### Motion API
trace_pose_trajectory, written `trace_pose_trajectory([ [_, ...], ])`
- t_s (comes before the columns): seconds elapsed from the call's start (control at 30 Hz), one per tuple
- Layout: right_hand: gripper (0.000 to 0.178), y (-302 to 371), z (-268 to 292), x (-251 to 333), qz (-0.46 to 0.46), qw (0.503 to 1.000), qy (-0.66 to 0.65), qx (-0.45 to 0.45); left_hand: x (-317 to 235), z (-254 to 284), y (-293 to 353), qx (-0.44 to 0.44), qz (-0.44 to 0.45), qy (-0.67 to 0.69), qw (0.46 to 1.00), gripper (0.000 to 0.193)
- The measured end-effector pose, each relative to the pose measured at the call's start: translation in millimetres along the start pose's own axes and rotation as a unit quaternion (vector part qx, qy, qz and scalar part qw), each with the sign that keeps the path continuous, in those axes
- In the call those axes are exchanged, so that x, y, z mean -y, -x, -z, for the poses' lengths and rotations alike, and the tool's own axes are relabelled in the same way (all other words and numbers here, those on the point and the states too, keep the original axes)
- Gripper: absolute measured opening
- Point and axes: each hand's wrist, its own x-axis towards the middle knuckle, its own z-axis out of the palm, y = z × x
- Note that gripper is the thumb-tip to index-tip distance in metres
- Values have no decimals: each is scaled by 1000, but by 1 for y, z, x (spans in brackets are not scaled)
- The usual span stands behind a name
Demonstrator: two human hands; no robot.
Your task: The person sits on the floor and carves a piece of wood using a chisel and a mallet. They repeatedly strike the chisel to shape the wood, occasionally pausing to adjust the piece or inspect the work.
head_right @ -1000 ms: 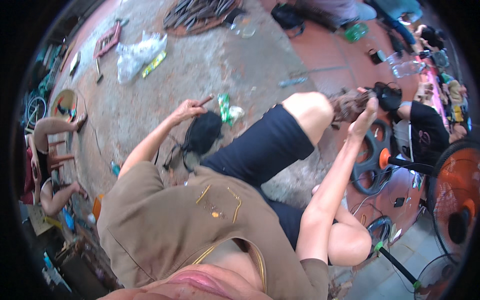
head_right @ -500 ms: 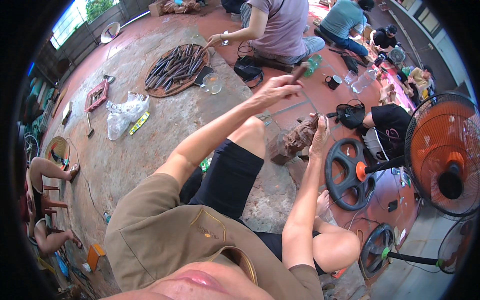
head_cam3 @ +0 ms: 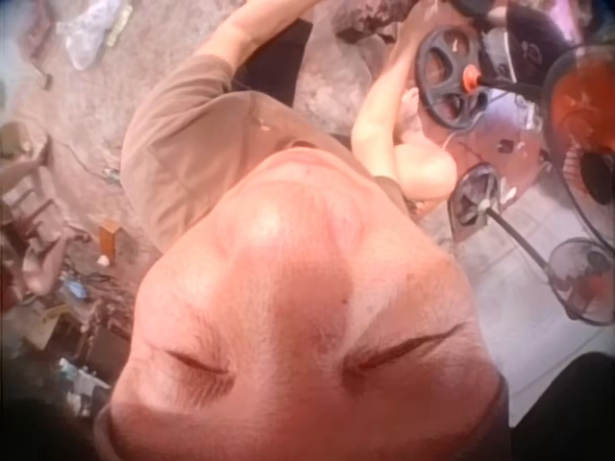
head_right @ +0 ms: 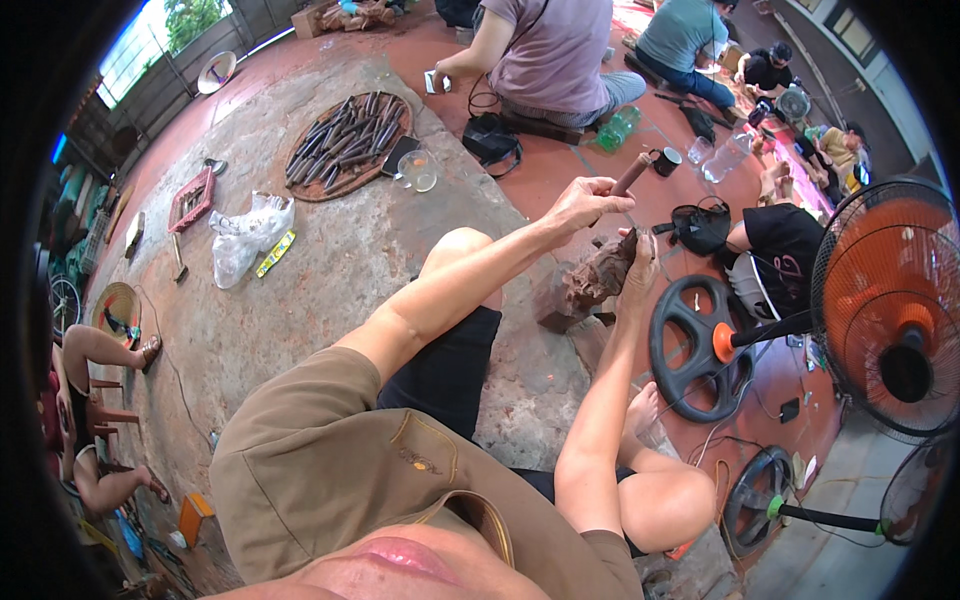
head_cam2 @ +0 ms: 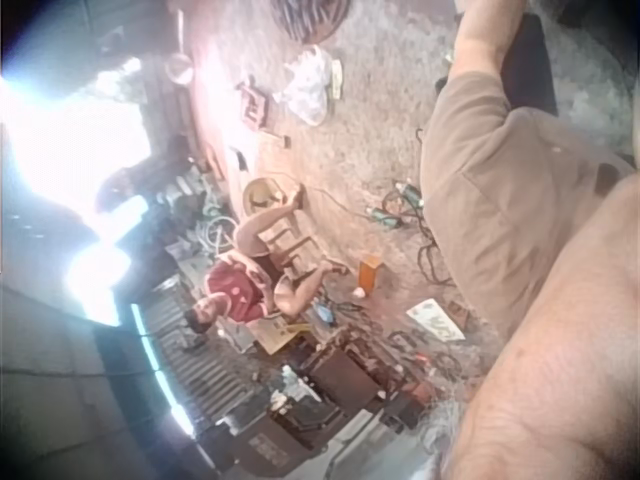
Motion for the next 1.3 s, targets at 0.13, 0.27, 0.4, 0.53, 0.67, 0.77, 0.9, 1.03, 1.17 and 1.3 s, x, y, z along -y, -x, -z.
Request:
trace_pose_trajectory([
  [0.13, 38, 0, -3, 3, 9, 1000, -1, 3, 4, -3, -2, 19, 19, 58, 998, 25],
  [0.27, 38, -2, -3, -1, 24, 999, -35, -3, 3, -14, -1, 50, 45, 84, 994, 23],
  [0.4, 37, -1, 0, -5, -10, 998, -54, -16, 4, -18, 0, 48, 54, 42, 997, 24],
  [0.53, 36, -3, -1, -4, -12, 998, -53, -30, 9, -19, -4, 49, 24, 59, 997, 26],
  [0.67, 36, -3, 4, -6, 0, 999, -24, -32, 12, -20, -5, 42, 32, 55, 997, 26],
  [0.77, 36, -6, 2, -12, 11, 1000, -14, -17, 11, -15, -4, 28, 26, 30, 999, 25],
  [0.9, 38, -2, 1, 2, 22, 1000, 6, -14, 16, -16, -9, 21, 33, 40, 998, 23],
  [1.03, 39, -1, 0, 2, 15, 999, 1, -29, 20, -17, -10, 10, 30, 45, 998, 19],
  [1.17, 38, 7, -5, 17, 10, 999, 22, -49, 24, -18, -12, 0, 28, 45, 999, 17],
  [1.3, 38, 2, -5, 7, 16, 999, 37, -33, 26, -12, -10, -13, 21, 55, 998, 17],
])
